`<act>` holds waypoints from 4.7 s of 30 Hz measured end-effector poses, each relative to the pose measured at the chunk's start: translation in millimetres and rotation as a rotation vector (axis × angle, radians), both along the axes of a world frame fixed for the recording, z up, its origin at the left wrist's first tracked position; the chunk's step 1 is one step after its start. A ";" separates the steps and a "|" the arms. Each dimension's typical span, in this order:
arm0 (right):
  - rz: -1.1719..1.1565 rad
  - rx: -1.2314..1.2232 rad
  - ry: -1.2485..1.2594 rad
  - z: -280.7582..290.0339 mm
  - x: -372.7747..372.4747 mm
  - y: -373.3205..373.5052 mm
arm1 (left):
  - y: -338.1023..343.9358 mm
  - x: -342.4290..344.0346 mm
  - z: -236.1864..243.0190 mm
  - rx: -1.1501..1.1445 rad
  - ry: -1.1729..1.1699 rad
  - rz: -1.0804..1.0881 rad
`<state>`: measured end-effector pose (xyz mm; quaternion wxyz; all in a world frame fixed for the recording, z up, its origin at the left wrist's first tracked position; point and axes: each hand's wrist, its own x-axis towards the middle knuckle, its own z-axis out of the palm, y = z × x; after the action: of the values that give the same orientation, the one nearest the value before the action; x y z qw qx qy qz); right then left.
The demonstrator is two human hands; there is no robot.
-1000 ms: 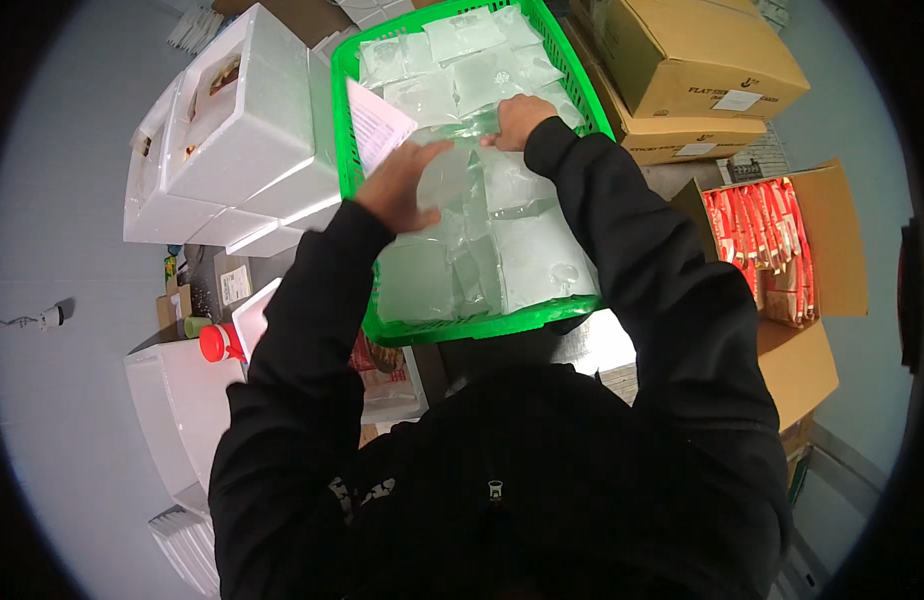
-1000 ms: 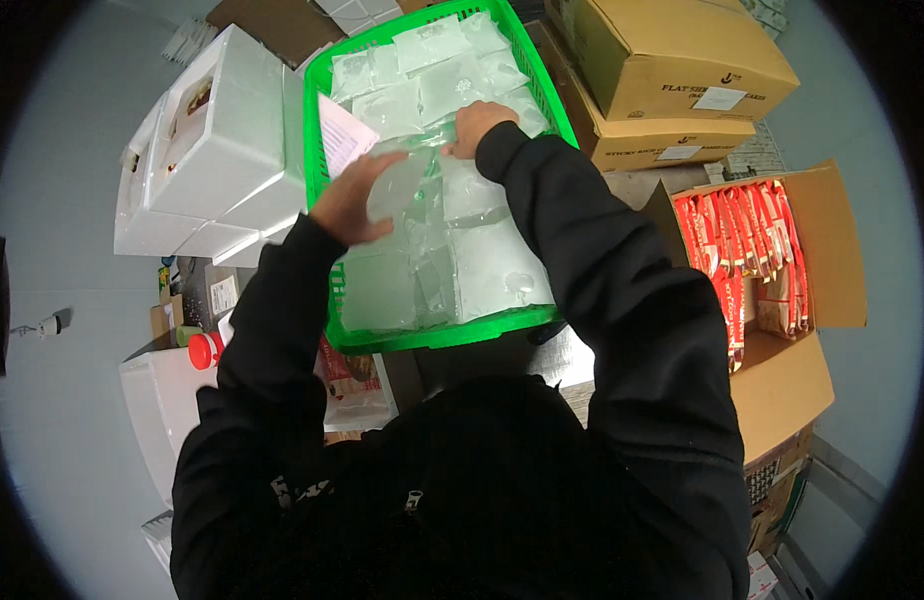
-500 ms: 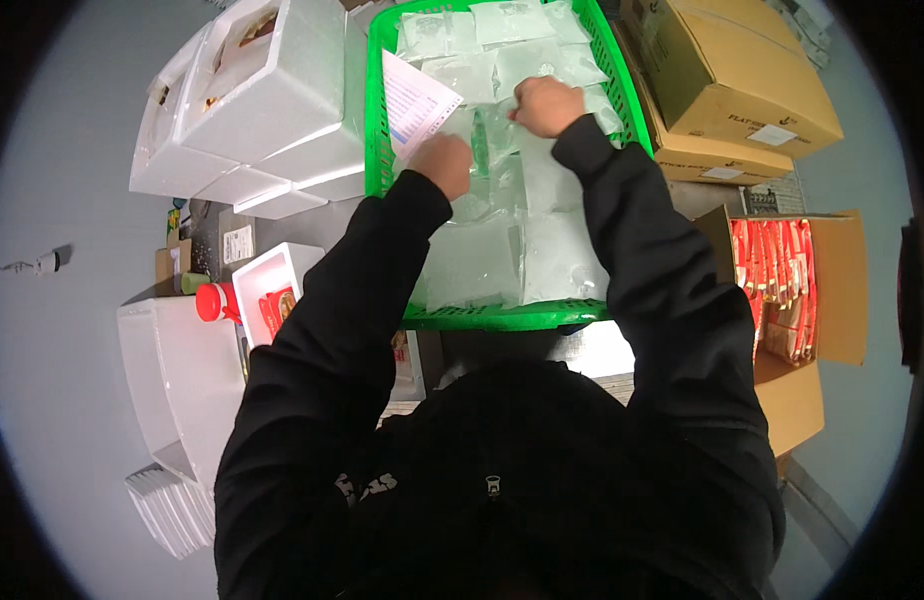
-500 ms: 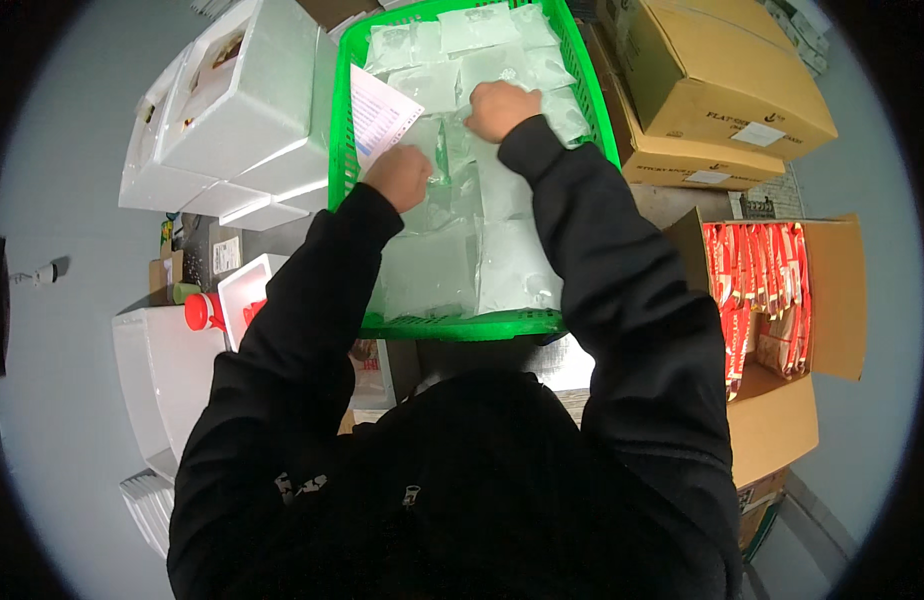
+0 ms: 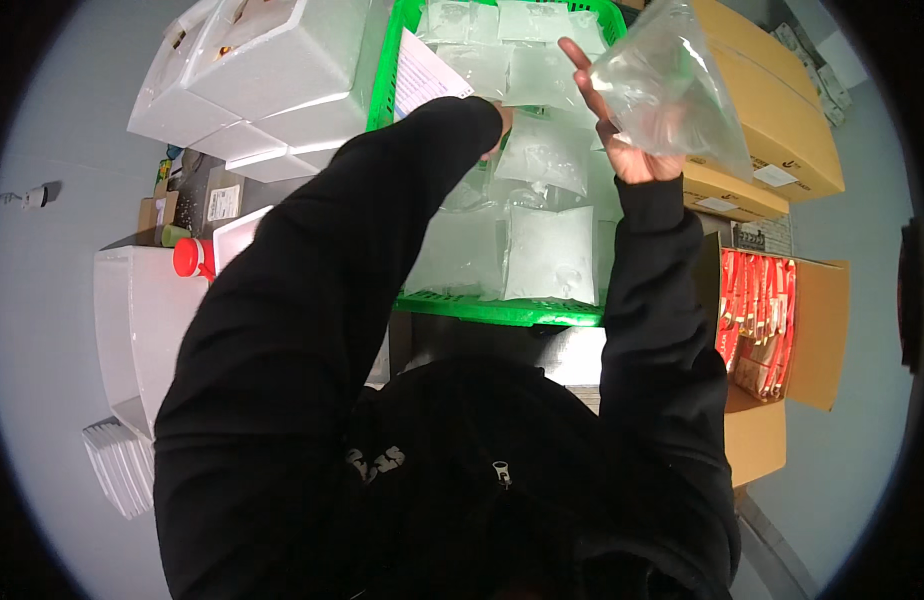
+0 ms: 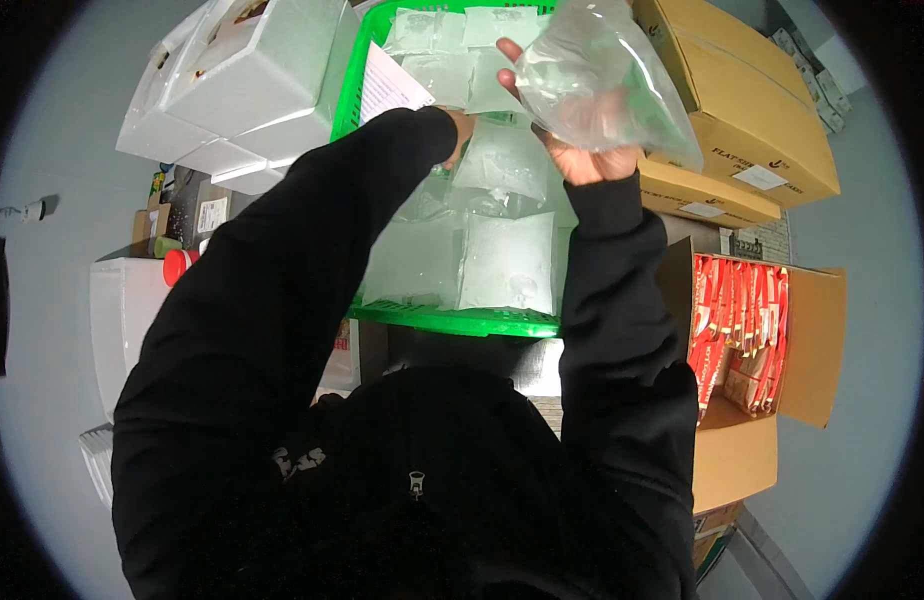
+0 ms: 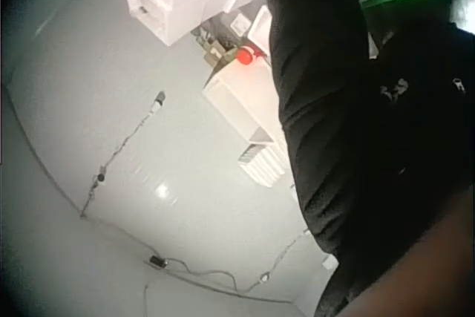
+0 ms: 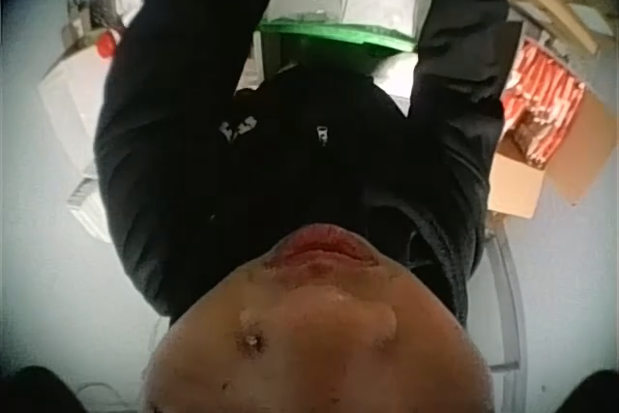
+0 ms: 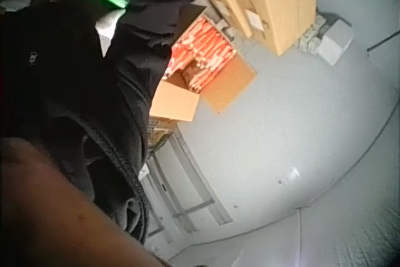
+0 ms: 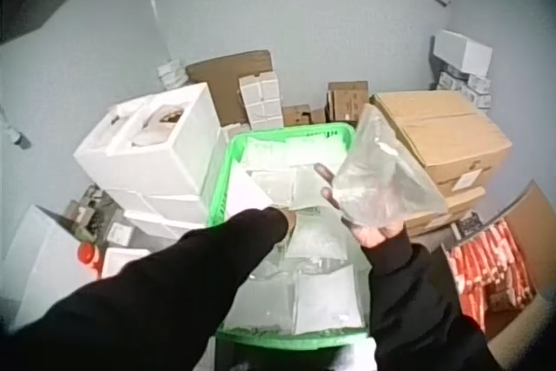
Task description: Packing instant food pouches and ice packs into styrofoam shipping containers.
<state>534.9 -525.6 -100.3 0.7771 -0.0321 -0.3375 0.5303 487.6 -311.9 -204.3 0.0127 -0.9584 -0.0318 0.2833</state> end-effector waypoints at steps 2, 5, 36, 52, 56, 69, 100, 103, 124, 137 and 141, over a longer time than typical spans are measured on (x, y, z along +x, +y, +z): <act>0.181 0.067 0.204 -6.2 -11.1 -9.8 | 11.2 12.2 -19.0 -0.025 0.060 0.112; 0.105 -0.137 0.407 2.0 -69.0 -20.1 | 63.8 9.4 -36.9 -0.467 -0.143 -0.044; -0.798 -1.066 -0.413 -57.6 -373.5 -64.7 | -14.6 -39.7 -5.2 0.018 -0.757 0.030; -0.564 -1.106 -0.606 -111.6 -404.6 5.2 | 67.7 -201.3 149.4 -0.714 -1.148 0.004; -0.655 -1.072 -0.822 -166.4 -424.5 70.1 | 96.7 -328.6 123.1 -1.114 -0.723 0.430; -0.602 -1.201 -0.736 -30.0 -338.5 -39.6 | 33.4 -424.8 -62.9 -0.216 -0.815 0.268; -0.467 -0.815 -1.861 -182.7 -427.1 65.8 | 27.4 -447.2 -88.6 -0.327 -0.876 0.246; -0.540 -0.761 -1.829 -200.5 -425.7 67.9 | 24.0 -439.7 -83.2 -0.303 -0.889 0.243; -0.218 -1.149 -2.322 -30.6 -109.5 -25.8 | -33.1 -304.3 88.9 -0.743 -1.069 0.188; -0.536 -1.015 -1.876 -15.5 -68.2 -22.3 | -52.8 -211.7 63.0 -0.475 -0.422 -0.030; -1.000 -0.713 -1.871 -41.0 -50.2 39.2 | -50.2 -215.3 61.2 -0.724 -0.662 0.053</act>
<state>484.7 -486.4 -141.3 0.2895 -0.7712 -0.5669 -0.0084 272.3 -362.1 -143.1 -0.3391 -0.9388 0.0422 -0.0433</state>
